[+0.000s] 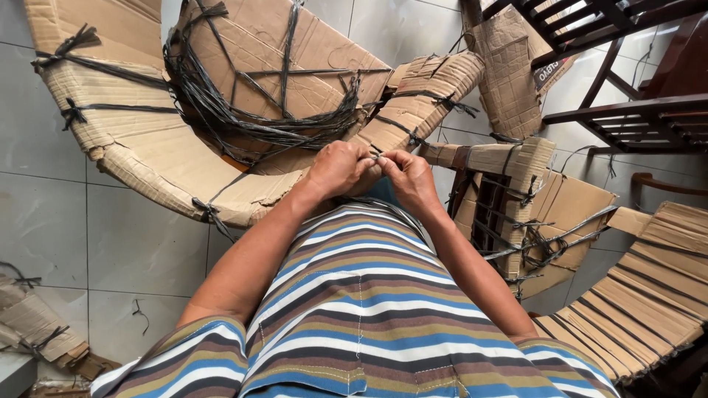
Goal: Wrapping a chair frame with synthetic rattan strips over cardboard protection.
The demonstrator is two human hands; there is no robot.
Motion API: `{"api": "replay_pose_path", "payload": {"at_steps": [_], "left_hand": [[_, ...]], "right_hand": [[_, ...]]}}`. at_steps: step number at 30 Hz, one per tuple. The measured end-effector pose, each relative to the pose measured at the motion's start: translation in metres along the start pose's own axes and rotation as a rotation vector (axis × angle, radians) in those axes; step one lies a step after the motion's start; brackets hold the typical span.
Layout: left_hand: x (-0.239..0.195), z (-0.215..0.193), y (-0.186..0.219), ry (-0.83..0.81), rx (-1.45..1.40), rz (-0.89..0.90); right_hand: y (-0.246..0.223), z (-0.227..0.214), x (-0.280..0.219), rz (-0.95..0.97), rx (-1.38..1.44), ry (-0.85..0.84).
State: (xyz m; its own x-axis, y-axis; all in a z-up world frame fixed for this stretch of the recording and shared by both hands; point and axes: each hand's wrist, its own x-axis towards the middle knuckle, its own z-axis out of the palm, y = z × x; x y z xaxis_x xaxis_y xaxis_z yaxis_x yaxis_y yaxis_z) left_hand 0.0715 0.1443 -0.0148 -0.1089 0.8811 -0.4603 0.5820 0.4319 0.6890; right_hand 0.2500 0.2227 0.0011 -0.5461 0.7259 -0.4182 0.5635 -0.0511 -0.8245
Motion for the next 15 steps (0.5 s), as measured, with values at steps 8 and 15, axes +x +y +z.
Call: {"api": "replay_pose_path", "payload": {"at_steps": [8,15], "left_hand": [[-0.001,-0.007,-0.010,-0.026,-0.056,-0.037],[-0.007,-0.019,-0.026,-0.050,-0.076,-0.124]], "right_hand": [[0.005,-0.019,-0.029,0.046,-0.338,0.032],[0.042,-0.021,-0.046,0.111,-0.299,0.029]]}}
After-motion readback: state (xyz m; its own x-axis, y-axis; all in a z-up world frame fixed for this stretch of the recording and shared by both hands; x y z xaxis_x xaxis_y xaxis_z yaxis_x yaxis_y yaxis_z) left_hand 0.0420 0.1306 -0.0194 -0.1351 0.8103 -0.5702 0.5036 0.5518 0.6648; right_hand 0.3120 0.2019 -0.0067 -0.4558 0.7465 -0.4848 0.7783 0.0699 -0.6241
